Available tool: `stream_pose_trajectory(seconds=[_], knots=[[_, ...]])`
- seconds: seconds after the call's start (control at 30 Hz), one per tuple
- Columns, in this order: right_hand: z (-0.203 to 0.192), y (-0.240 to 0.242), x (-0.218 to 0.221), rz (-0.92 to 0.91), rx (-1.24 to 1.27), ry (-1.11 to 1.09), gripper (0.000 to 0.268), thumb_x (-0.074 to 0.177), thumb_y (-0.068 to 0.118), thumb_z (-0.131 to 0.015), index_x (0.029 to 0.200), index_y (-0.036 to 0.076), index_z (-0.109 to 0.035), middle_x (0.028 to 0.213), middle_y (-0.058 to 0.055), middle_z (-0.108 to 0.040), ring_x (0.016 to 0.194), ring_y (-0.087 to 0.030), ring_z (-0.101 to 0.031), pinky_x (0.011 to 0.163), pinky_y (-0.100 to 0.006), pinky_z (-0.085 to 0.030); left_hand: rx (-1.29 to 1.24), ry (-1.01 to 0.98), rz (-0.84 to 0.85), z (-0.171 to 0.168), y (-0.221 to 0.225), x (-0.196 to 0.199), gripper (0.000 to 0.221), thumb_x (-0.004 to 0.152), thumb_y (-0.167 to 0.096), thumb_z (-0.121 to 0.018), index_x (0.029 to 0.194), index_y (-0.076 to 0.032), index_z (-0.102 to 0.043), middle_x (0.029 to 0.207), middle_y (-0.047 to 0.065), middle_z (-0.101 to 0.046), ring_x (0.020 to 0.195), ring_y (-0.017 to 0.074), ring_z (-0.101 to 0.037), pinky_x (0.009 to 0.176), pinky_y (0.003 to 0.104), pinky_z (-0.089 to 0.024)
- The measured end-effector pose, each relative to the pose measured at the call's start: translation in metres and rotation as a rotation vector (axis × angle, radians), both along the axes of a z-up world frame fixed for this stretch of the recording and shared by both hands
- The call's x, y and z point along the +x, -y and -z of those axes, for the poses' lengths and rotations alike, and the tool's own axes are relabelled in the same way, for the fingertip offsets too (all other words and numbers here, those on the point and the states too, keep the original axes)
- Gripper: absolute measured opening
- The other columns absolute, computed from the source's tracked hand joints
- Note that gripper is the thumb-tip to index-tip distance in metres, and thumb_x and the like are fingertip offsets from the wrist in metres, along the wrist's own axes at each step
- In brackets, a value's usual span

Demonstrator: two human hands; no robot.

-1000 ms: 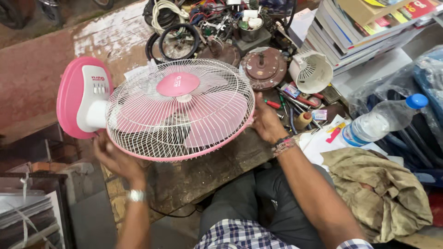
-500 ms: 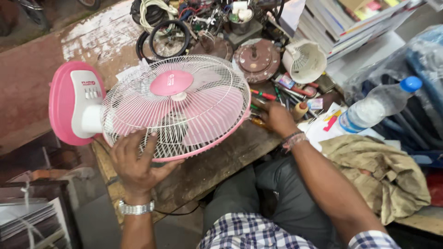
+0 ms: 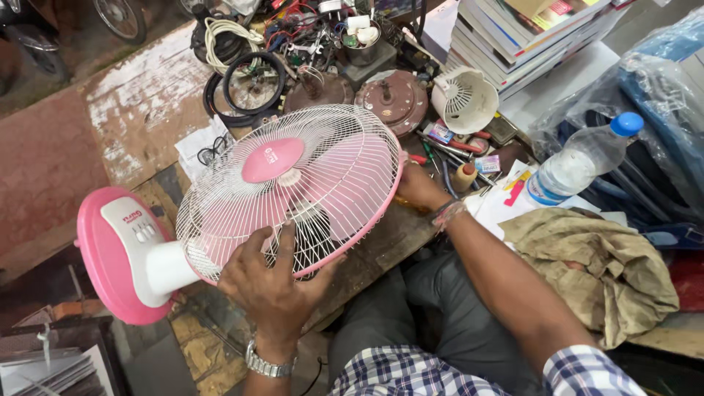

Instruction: The person disassembles a pink and white table fan by removing the front grille, unscrewing the blade hub, detaching the fan blades, and then removing the rear grille and motor housing. The components are placed on the workbench.

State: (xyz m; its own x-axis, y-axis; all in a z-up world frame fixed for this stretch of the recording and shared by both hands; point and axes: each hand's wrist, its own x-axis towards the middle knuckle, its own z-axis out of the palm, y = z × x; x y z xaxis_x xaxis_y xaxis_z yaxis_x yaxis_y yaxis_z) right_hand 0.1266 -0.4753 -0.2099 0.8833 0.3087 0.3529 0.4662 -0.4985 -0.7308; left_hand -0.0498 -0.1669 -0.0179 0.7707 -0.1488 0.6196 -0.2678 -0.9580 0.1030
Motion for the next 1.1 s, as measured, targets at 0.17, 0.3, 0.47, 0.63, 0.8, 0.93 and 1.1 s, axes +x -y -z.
stream_pose_trajectory(seconds=[0.17, 0.3, 0.47, 0.63, 0.8, 0.93, 1.1], knots=[[-0.023, 0.009, -0.043, 0.353, -0.548, -0.232, 0.031, 0.085, 0.022, -0.069, 0.113, 0.008, -0.071, 0.11, -0.022, -0.068, 0.101, -0.041, -0.067, 0.084, -0.052, -0.052, 0.022, -0.053, 0.035, -0.005, -0.001, 0.008, 0.078, 0.078, -0.072, -0.077, 0.129, -0.014, -0.07, 0.13, 0.016, -0.059, 0.119, 0.0359, -0.048, 0.096, 0.052, -0.031], [-0.01, 0.025, -0.06, 0.372, -0.775, -0.347, 0.016, 0.092, 0.016, -0.06, 0.099, 0.008, -0.072, 0.098, -0.018, -0.072, 0.092, -0.037, -0.071, 0.079, -0.052, -0.057, -0.041, 0.017, 0.184, -0.003, -0.002, 0.007, 0.073, 0.085, -0.064, -0.076, 0.135, -0.011, -0.066, 0.139, 0.017, -0.056, 0.133, 0.0356, -0.045, 0.109, 0.055, -0.028], [0.028, 0.008, -0.066, 0.335, -0.999, 0.027, 0.019, 0.087, 0.017, -0.059, 0.096, 0.008, -0.073, 0.092, -0.013, -0.072, 0.082, -0.03, -0.072, 0.063, -0.047, -0.056, -0.088, 0.127, 0.295, 0.003, 0.01, -0.004, 0.057, 0.09, -0.051, -0.079, 0.131, -0.015, -0.065, 0.142, 0.011, -0.056, 0.135, 0.0327, -0.048, 0.116, 0.055, -0.026], [0.015, -0.025, -0.067, 0.342, -1.077, -0.029, 0.019, 0.091, 0.023, -0.06, 0.098, 0.01, -0.072, 0.093, -0.01, -0.073, 0.087, -0.028, -0.072, 0.07, -0.047, -0.054, -0.076, -0.041, 0.284, -0.013, 0.008, 0.008, 0.059, 0.085, -0.041, -0.081, 0.134, -0.014, -0.063, 0.143, 0.014, -0.055, 0.136, 0.0338, -0.05, 0.118, 0.057, -0.027], [-0.043, -0.006, -0.086, 0.341, -0.746, -0.163, 0.034, 0.078, 0.027, -0.068, 0.107, 0.009, -0.07, 0.095, -0.015, -0.073, 0.09, -0.035, -0.07, 0.073, -0.049, -0.055, 0.075, -0.186, 0.329, -0.028, 0.006, 0.019, 0.083, 0.073, -0.046, -0.082, 0.143, -0.01, -0.055, 0.148, 0.021, -0.051, 0.137, 0.038, -0.047, 0.112, 0.058, -0.031], [-0.092, 0.006, -0.128, 0.461, -0.455, -0.115, 0.04, 0.087, 0.027, -0.068, 0.123, 0.01, -0.068, 0.097, -0.019, -0.072, 0.088, -0.039, -0.069, 0.075, -0.05, -0.054, 0.151, -0.279, 0.404, -0.039, -0.007, 0.032, 0.088, 0.07, -0.046, -0.084, 0.145, -0.013, -0.051, 0.148, 0.023, -0.049, 0.137, 0.0396, -0.047, 0.109, 0.056, -0.035], [-0.118, 0.0, -0.163, 0.705, -0.273, -0.12, 0.032, 0.093, 0.033, -0.067, 0.121, 0.017, -0.07, 0.094, -0.014, -0.073, 0.087, -0.034, -0.07, 0.074, -0.045, -0.055, 0.16, -0.345, 0.454, -0.046, -0.012, 0.049, 0.093, 0.064, -0.048, -0.085, 0.143, -0.013, -0.051, 0.144, 0.028, -0.047, 0.133, 0.0459, -0.044, 0.106, 0.06, -0.035]])
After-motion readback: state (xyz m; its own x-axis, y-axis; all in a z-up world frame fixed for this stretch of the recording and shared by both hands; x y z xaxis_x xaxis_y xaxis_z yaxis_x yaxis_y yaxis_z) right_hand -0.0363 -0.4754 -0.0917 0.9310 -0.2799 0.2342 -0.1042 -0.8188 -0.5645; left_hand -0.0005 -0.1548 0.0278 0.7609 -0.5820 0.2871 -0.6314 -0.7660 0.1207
